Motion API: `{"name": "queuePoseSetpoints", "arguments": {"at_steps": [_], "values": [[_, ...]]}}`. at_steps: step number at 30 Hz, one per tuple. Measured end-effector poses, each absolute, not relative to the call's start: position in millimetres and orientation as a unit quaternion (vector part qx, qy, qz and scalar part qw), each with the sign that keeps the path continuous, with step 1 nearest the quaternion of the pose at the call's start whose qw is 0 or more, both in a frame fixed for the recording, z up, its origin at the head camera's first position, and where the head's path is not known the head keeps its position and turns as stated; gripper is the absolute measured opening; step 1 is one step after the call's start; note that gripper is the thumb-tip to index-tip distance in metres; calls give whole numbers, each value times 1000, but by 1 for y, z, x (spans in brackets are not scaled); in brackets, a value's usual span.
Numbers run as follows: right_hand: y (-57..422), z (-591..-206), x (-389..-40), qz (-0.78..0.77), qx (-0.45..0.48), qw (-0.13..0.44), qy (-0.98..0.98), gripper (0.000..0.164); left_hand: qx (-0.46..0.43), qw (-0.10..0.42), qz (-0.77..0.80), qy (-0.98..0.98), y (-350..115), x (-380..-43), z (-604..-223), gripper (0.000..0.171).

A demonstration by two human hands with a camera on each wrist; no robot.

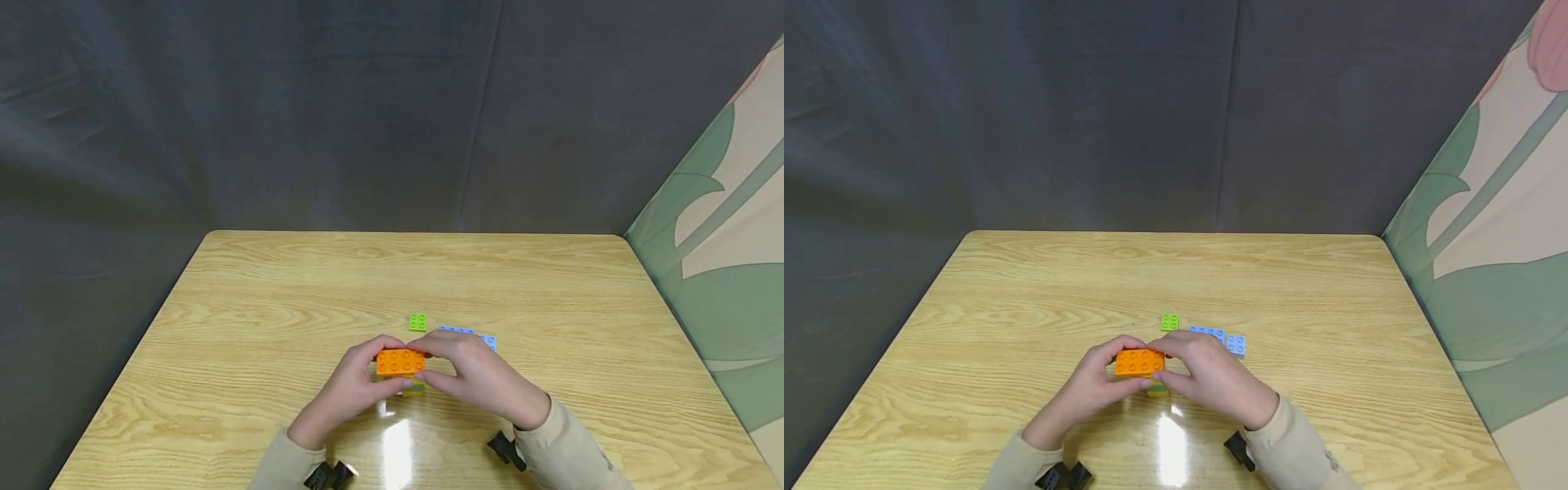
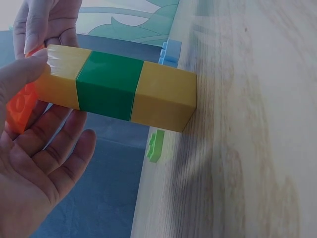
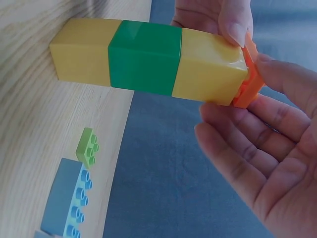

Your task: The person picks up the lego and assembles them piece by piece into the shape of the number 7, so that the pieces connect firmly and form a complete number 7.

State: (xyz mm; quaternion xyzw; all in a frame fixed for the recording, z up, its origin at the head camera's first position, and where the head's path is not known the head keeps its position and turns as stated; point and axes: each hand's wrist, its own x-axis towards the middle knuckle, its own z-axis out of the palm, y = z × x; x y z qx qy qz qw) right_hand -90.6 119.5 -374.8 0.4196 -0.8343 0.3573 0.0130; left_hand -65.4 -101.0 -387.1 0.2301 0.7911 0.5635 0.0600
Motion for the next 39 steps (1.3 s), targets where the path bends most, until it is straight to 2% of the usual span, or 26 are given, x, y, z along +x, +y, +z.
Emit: {"name": "queuePoseSetpoints", "arguments": {"at_steps": [8,18,27,39], "values": [[117,-376,-90,348,418,16,-839,32,206,83,574,788,-101,-65,-387,33],[117,-375,-90,346,411,10,-843,32,213,78,572,789,-101,-65,-385,33],[118,-374,-89,343,407,10,-846,31,208,77,566,794,-104,-73,-415,36],[120,-372,-90,357,396,-20,-846,33,214,80,573,787,-104,-73,-417,36]]}}
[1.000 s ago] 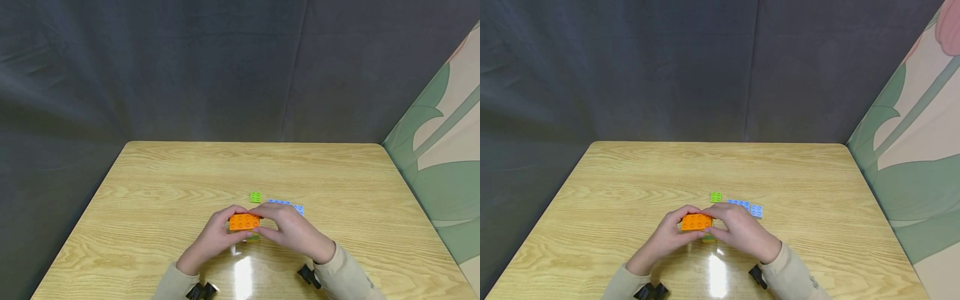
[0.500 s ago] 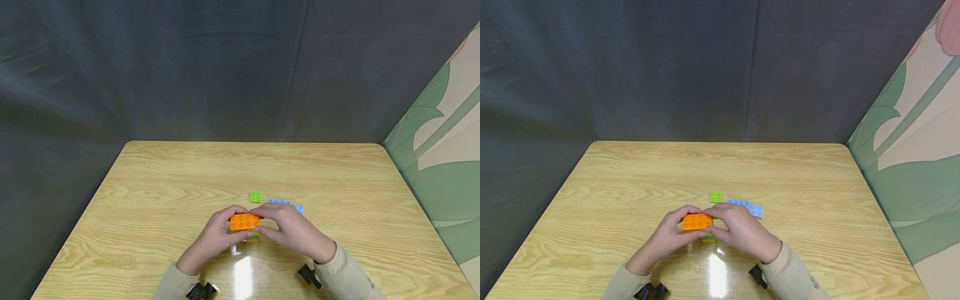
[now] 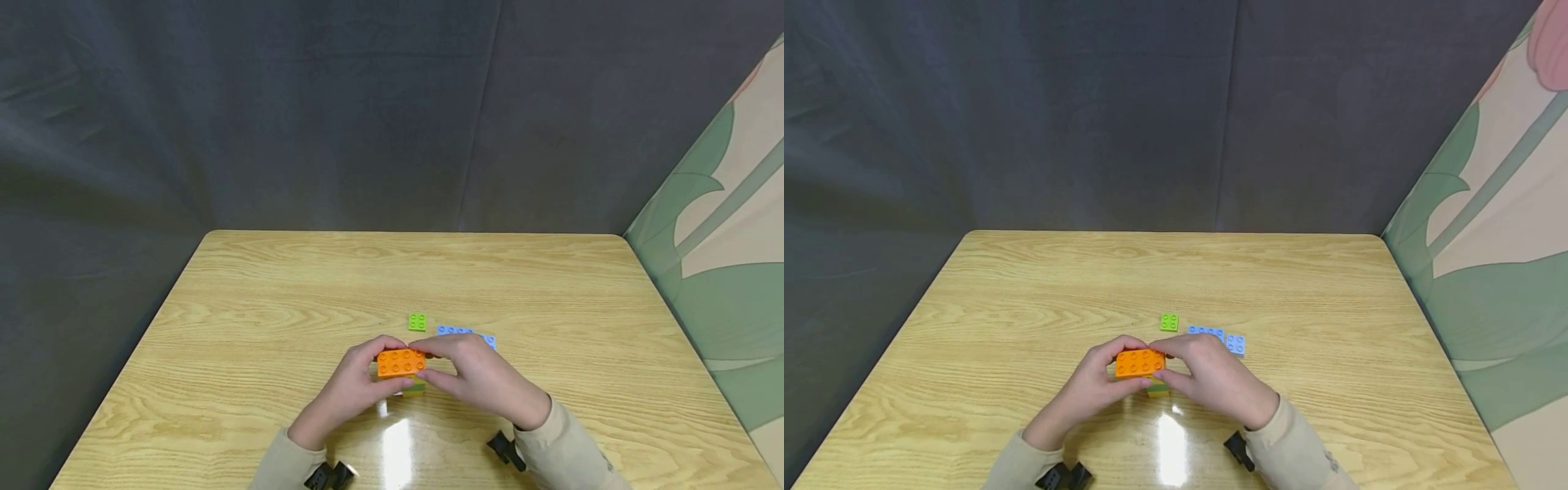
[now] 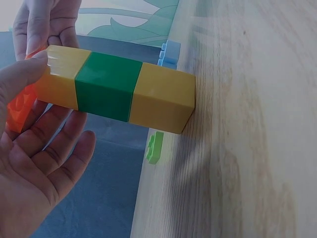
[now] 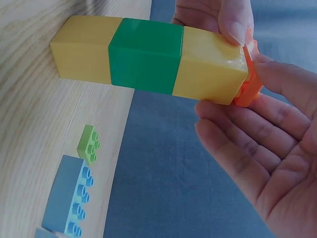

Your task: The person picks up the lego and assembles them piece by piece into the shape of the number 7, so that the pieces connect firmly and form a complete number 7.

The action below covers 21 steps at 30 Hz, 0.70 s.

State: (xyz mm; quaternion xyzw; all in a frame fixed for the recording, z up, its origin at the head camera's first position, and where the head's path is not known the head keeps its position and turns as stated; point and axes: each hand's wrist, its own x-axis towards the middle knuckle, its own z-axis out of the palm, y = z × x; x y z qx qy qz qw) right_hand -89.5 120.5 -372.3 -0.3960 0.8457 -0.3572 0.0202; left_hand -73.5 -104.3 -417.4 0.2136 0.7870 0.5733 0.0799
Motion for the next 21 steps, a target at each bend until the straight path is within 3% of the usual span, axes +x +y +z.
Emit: {"name": "queuePoseSetpoints", "arguments": {"at_steps": [10,21], "values": [[122,-371,-90,-370,-389,47,842,34,210,79,573,789,-104,-74,-418,35],[120,-373,-90,-366,-392,40,843,33,195,83,567,796,-102,-71,-409,34]]}}
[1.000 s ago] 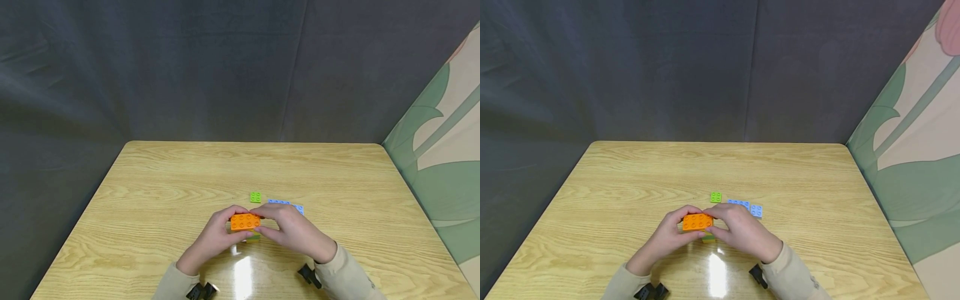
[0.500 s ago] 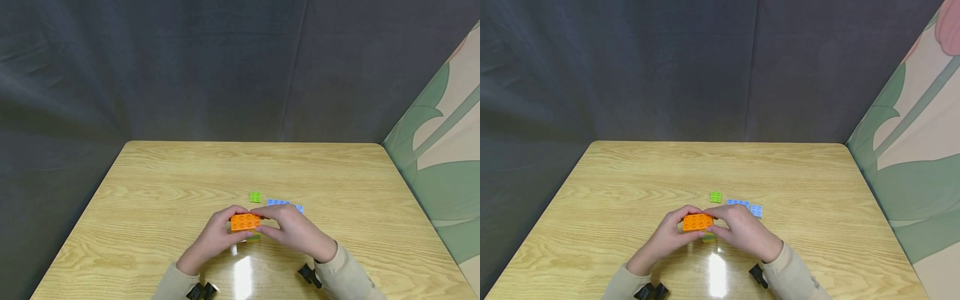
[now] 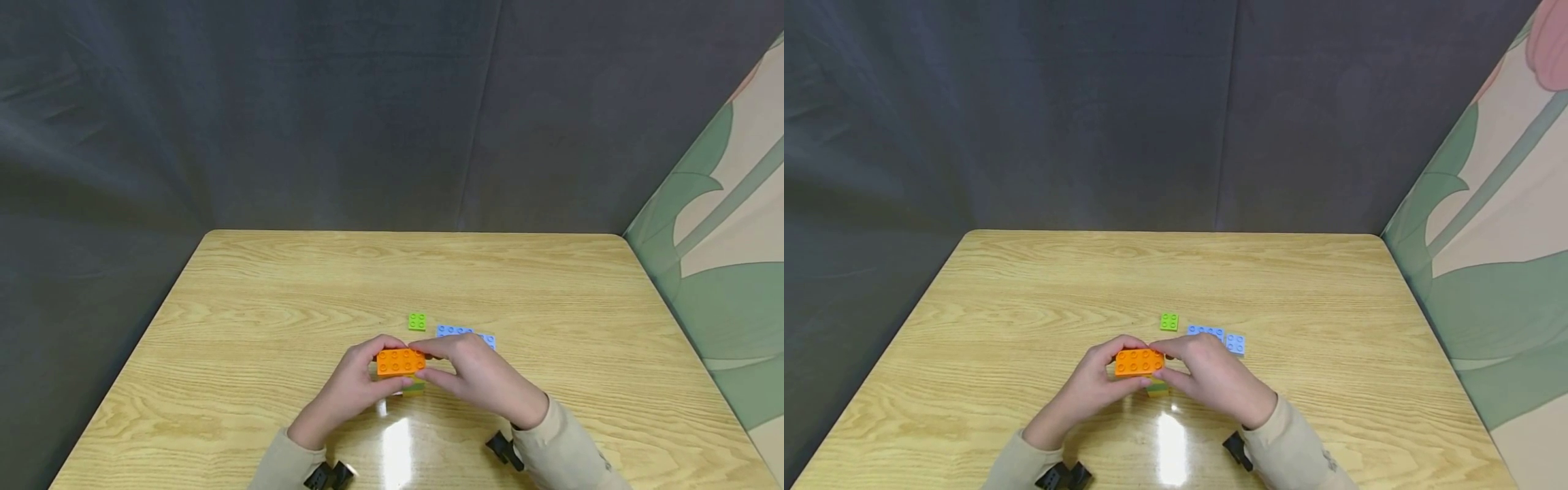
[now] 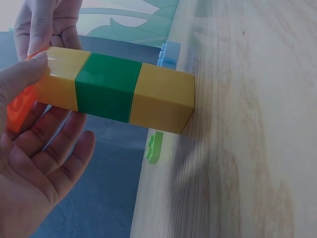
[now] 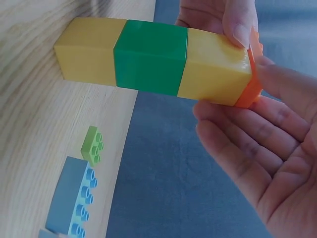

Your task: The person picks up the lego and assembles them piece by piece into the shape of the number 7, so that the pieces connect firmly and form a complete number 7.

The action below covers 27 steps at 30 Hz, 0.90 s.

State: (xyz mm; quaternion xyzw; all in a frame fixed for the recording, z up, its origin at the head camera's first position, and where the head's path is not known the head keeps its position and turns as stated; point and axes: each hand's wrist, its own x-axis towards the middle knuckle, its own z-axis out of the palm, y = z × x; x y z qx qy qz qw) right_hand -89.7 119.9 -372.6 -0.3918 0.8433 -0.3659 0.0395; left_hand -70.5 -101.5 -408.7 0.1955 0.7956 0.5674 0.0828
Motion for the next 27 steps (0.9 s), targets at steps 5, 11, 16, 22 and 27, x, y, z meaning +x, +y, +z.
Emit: {"name": "queuePoseSetpoints", "arguments": {"at_steps": [5,11,16,22,27], "values": [[119,-373,-90,-365,-398,30,841,31,201,78,566,796,-103,-74,-420,35],[119,-373,-90,-365,-404,24,839,30,199,84,569,794,-103,-74,-420,35],[119,-372,-90,-359,-404,24,841,30,199,84,573,790,-104,-74,-421,36],[118,-371,-90,-347,-407,18,844,30,200,78,567,795,-101,-71,-411,34],[117,-370,-89,-338,-408,13,848,30,202,80,572,791,-100,-65,-394,32]]}}
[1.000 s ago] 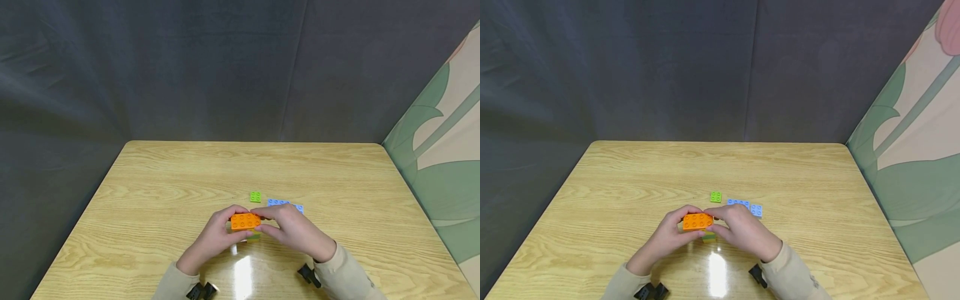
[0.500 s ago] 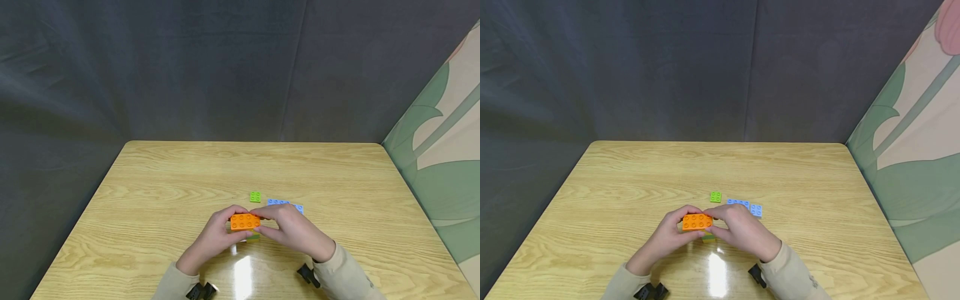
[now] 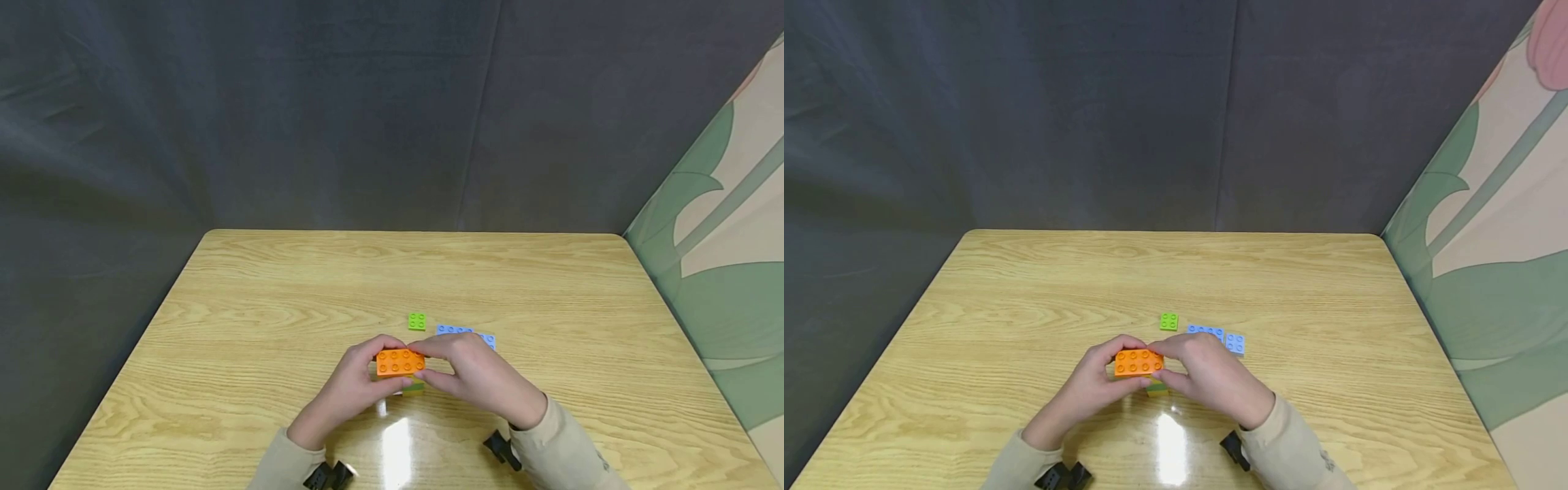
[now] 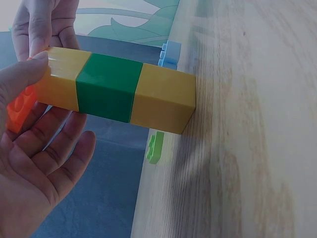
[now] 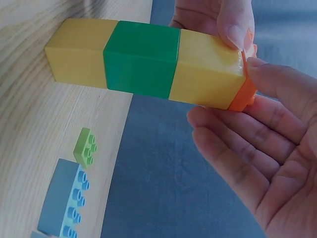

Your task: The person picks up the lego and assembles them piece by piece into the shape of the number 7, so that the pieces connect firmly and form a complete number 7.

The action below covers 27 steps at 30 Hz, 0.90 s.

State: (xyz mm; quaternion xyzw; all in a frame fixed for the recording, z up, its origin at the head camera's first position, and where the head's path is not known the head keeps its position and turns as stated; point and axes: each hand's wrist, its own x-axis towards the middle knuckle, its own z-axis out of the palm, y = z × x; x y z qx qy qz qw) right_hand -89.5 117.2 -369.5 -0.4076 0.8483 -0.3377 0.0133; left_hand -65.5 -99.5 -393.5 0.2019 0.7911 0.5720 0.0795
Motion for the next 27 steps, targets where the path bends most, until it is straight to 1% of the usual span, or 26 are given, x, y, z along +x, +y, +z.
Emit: {"name": "queuePoseSetpoints", "arguments": {"at_steps": [8,27], "values": [[116,-369,-89,-327,-409,6,852,31,200,88,576,788,-100,-64,-386,32],[113,-363,-87,-301,-413,-7,859,30,213,75,570,790,-100,-64,-386,31]]}}
